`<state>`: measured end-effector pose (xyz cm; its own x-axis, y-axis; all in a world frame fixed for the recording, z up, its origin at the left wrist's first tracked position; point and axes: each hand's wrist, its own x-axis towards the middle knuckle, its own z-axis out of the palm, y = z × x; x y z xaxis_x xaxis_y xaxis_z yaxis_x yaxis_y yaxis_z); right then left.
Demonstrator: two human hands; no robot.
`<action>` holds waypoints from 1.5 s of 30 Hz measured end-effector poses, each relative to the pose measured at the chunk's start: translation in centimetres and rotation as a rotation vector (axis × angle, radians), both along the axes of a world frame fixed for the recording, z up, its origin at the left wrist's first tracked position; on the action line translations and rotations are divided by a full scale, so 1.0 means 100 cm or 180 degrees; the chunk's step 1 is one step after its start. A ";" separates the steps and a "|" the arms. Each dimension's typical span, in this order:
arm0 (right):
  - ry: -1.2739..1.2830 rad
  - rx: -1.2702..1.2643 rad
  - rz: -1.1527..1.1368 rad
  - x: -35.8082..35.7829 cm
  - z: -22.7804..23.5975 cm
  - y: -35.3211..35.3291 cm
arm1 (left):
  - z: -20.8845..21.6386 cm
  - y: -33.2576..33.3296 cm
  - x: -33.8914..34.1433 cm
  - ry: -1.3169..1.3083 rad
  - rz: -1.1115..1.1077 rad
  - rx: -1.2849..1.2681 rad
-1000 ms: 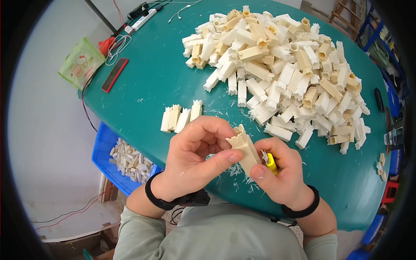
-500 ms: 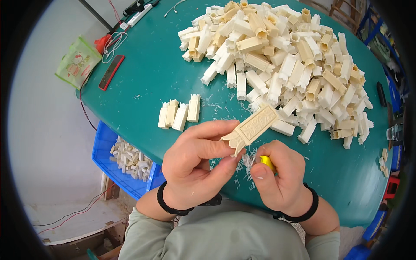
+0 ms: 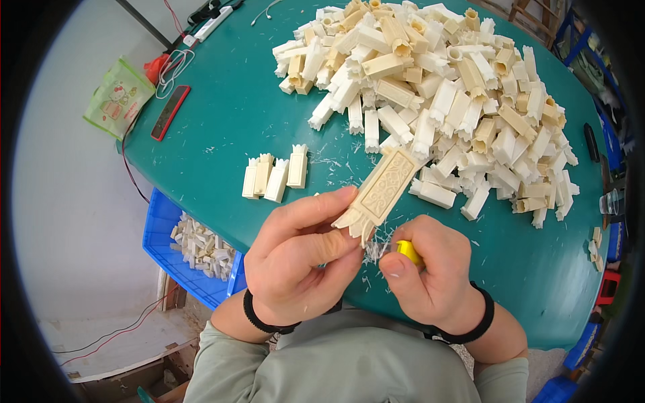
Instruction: Use a small knife to carve or trim excess material from white plastic toy components.
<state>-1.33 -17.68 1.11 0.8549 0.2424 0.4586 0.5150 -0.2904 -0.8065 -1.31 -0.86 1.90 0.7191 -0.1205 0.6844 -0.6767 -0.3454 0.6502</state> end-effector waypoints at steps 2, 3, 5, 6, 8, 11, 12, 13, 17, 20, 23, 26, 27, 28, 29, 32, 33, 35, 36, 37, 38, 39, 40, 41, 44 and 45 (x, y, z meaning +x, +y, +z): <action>-0.0099 -0.0048 -0.0043 0.002 0.000 0.000 | -0.001 0.001 -0.002 -0.0031 0.0068 0.0068; -0.0202 -0.0141 -0.0113 0.002 0.000 0.000 | -0.001 0.001 -0.002 -0.0065 0.0133 0.0137; -0.0304 -0.0236 -0.0180 0.003 0.000 0.000 | 0.003 0.001 -0.002 -0.0163 0.0164 0.0249; -0.0262 -0.0227 -0.0236 0.004 0.000 0.000 | 0.005 0.000 -0.002 -0.0263 0.0190 0.0363; -0.0221 -0.0220 -0.0290 0.003 -0.002 -0.002 | 0.003 0.000 -0.002 -0.0174 0.0114 0.0196; -0.0014 0.0048 0.0038 0.003 -0.003 -0.006 | 0.001 -0.003 -0.001 0.0187 -0.0136 -0.0326; 0.0152 0.0295 0.0173 0.003 -0.003 -0.008 | 0.000 -0.003 -0.001 0.0471 -0.0301 -0.0683; 0.0319 0.0541 0.0308 0.004 -0.002 -0.009 | -0.001 -0.002 0.000 0.0468 -0.0287 -0.0678; 0.1039 0.1335 0.0184 0.004 -0.001 -0.009 | -0.006 0.000 0.002 0.0797 -0.0945 -0.1062; 0.1572 0.1726 0.0185 0.003 0.005 -0.004 | -0.007 0.005 0.004 0.0881 -0.0991 -0.0737; 0.1297 0.1765 -0.0152 0.004 0.002 -0.003 | -0.003 0.015 0.006 0.0788 -0.0593 0.0070; 0.0964 0.0968 -0.0020 0.004 -0.001 -0.004 | 0.001 0.010 0.008 0.0903 -0.0455 0.0147; 0.0730 0.0861 0.0096 0.004 -0.003 -0.003 | 0.003 0.007 0.008 0.0900 -0.0429 0.0148; 0.0496 0.0754 0.0209 0.004 -0.003 -0.003 | 0.005 0.006 0.008 0.1532 -0.0910 -0.0162; 0.0496 0.0754 0.0231 0.003 -0.003 -0.002 | 0.006 0.004 0.007 0.2158 -0.1394 -0.0481; 0.0431 0.0692 0.0243 0.004 0.001 -0.003 | 0.001 0.002 0.004 0.2011 -0.1463 -0.0843; 0.0510 0.0561 0.0239 0.004 0.003 -0.005 | -0.002 0.003 0.004 0.1796 -0.1492 -0.1035; 0.0587 0.0434 0.0243 0.004 0.005 -0.006 | -0.003 0.007 0.004 0.1746 -0.1323 -0.0994; 0.0597 0.0334 0.0229 0.003 0.005 -0.005 | -0.003 0.009 0.004 0.1569 -0.1207 -0.0876; 0.0607 0.0234 0.0214 0.002 0.006 -0.005 | -0.003 0.010 0.005 0.1392 -0.1091 -0.0756; 0.0602 0.0240 0.0214 0.001 0.005 -0.004 | -0.004 0.009 0.005 0.1233 -0.1000 -0.0675; 0.0512 0.0207 0.0186 0.000 0.003 -0.002 | -0.005 0.010 0.005 0.1232 -0.0998 -0.0671; 0.0423 0.0174 0.0156 -0.001 0.001 -0.001 | -0.006 0.012 0.005 0.0986 -0.0865 -0.0438; 0.0424 0.0176 0.0154 0.000 0.001 0.000 | -0.007 0.013 0.005 0.0740 -0.0733 -0.0206; 0.0250 -0.0031 0.0084 0.000 0.001 0.000 | -0.004 0.007 0.002 0.0509 -0.0533 -0.0423; 0.0194 -0.0053 0.0051 0.000 0.001 0.000 | -0.004 0.006 0.003 0.0511 -0.0534 -0.0424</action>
<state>-1.33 -17.69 1.17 0.8771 0.2634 0.4016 0.4697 -0.2962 -0.8317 -1.04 -0.21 1.47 0.7974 -0.1637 0.5809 -0.6017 -0.1415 0.7861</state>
